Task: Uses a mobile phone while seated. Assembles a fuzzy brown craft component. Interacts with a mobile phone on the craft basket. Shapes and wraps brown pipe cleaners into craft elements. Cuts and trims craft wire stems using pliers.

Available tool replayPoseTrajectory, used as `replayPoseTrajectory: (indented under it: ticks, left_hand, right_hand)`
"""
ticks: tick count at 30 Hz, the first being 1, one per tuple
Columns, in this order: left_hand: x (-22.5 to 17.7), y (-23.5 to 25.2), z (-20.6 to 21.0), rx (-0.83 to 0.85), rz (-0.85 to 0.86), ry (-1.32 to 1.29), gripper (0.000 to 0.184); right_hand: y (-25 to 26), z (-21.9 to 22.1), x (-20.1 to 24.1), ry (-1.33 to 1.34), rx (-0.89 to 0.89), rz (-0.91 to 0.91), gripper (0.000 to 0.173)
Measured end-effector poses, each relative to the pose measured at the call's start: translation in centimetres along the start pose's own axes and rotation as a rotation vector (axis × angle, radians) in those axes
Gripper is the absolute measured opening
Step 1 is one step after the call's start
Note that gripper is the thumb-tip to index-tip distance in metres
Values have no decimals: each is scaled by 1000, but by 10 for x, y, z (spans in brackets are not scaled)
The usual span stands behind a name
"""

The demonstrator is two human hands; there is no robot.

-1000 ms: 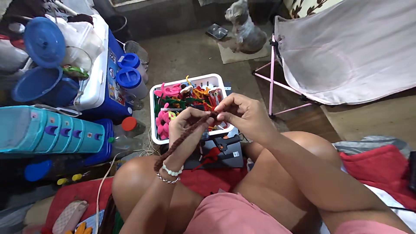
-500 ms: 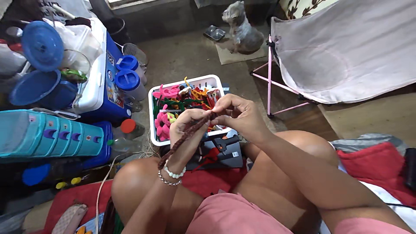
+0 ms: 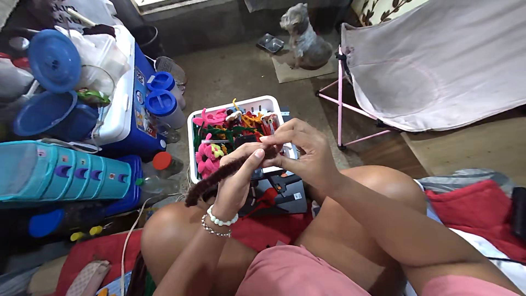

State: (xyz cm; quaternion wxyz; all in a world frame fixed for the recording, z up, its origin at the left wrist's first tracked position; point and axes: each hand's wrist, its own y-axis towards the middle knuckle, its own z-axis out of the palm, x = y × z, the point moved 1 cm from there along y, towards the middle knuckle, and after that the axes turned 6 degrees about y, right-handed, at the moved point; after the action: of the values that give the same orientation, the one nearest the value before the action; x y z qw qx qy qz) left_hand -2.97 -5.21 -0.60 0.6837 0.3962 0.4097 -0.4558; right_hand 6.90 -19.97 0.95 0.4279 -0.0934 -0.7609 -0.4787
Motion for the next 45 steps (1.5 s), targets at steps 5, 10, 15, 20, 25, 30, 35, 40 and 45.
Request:
replayPoseTrajectory:
  ticks: [5,10,15,20,25,30,35,40,45]
  left_hand:
    - [-1,0,-2,-83,-67,-57,2]
    - [3,1,1,-114,-109,-161,5]
    - [4,-2,10,-162,-222,-253,7]
    - [7,-1,6,-135,-133,-97,9]
    - [1,2,1,-178,-73,75,10]
    - [-5,4,-5,-139,-29,144,13]
    - [0,2,-1,-127,50,219,11]
    - [5,0,1,-81,152,243,21]
    - [10,-2,4,-165,141,150,16]
  right_hand:
    - [0,1,3,-44,-7,-23,20]
    - [0,2,2,-99,-20,-39,20]
    - [0,0,2,-147,-43,-24,25]
    - [-2,0,2,-221,-14,-67,30]
    - [1,-2,2,-144,80,-43,31]
    - [5,-4,3,-198,113,-91,25]
    - [3,-4,5,-191,43,29,18]
    - [3,-5,2,-131,-7,109,21]
    - [3,-5,1,-91,-14,122,27]
